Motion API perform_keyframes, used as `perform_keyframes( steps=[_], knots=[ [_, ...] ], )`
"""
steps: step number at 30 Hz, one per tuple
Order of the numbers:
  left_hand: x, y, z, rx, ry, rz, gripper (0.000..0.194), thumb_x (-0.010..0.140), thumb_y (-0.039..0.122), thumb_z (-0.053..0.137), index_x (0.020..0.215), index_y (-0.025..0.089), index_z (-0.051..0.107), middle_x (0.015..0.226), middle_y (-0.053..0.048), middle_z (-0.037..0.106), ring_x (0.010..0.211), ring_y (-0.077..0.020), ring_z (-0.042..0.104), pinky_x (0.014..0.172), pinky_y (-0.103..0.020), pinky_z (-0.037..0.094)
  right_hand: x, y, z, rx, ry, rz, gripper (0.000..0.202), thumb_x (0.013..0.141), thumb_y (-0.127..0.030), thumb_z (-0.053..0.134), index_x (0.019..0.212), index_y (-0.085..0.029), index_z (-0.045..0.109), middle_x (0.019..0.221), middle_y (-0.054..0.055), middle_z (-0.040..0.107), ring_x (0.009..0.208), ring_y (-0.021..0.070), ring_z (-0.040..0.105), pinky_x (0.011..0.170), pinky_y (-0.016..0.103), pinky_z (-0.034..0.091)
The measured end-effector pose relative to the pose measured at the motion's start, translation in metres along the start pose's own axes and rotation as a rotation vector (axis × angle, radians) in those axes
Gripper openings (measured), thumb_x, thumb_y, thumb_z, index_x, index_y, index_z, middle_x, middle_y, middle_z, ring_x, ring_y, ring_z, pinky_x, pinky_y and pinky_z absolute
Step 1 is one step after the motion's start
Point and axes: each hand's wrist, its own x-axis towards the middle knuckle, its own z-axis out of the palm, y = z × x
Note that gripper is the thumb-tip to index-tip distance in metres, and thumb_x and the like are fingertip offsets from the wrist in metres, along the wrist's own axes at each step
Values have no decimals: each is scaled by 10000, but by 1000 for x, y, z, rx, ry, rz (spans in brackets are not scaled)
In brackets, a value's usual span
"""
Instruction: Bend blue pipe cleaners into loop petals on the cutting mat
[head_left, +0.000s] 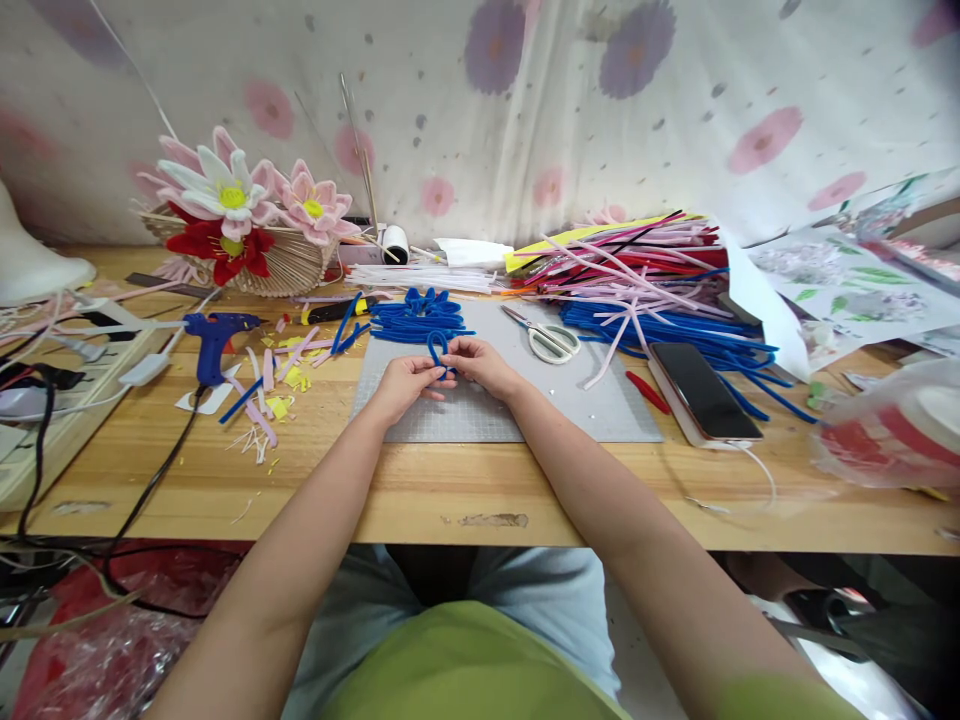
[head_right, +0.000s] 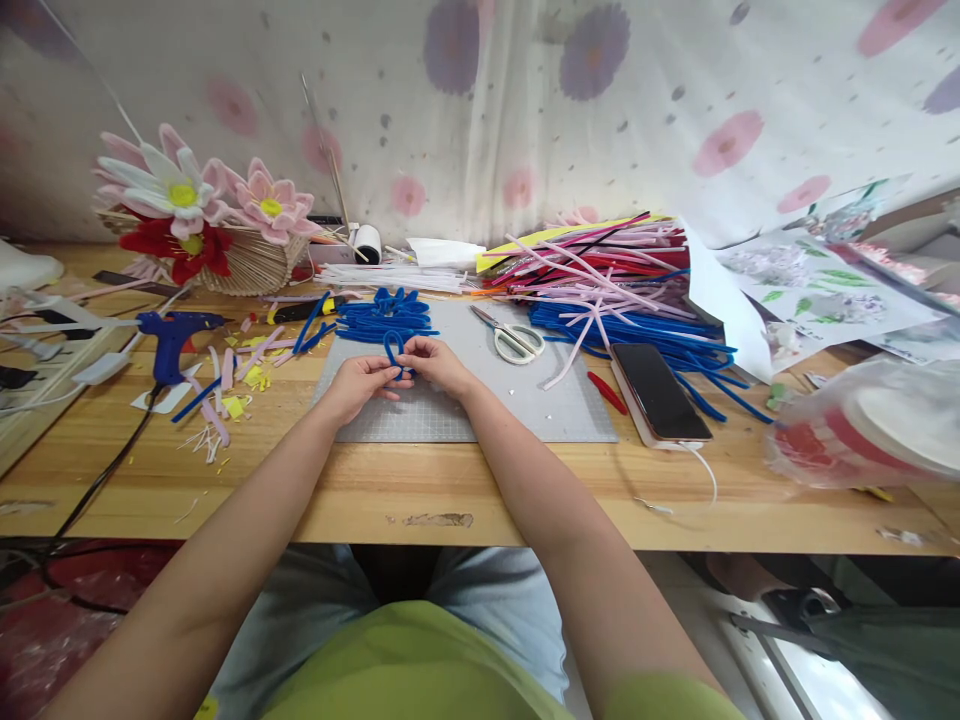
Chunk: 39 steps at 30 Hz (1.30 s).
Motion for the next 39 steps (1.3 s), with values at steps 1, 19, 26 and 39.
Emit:
perform_keyframes(
  steps=[1, 19, 26, 39],
  knots=[
    [0, 0, -1, 11, -15, -5, 134, 704, 180, 666, 791, 88, 623, 840, -118, 703, 725, -193, 681, 516, -241, 534, 0, 0, 0, -6, -6, 8, 393, 587, -442, 714, 677, -172, 443, 508, -69, 482, 445, 41, 386, 428, 184, 229],
    [-1, -1, -5, -22, -177, -16, 246, 642, 274, 732, 803, 113, 639, 684, -41, 665, 579, -128, 641, 552, -234, 520, 3, 5, -10, 278, -8, 19, 361, 616, -393, 714, 882, -173, 608, 623, -46, 532, 496, 44, 401, 446, 180, 281],
    [-4, 1, -2, -118, -266, -88, 221, 641, 221, 737, 811, 112, 647, 626, -19, 652, 516, -86, 610, 514, -177, 506, 4, 7, -13, 387, -97, 52, 307, 631, -399, 708, 811, -155, 667, 798, 36, 646, 573, 66, 469, 510, 197, 381],
    [-1, -3, 3, -80, -153, -76, 224, 676, 172, 698, 881, 110, 633, 635, -25, 660, 524, -109, 617, 592, -255, 524, 7, 8, -17, 513, 35, 30, 204, 589, -277, 744, 735, -154, 675, 636, -17, 573, 522, 39, 399, 473, 168, 332]
  ],
)
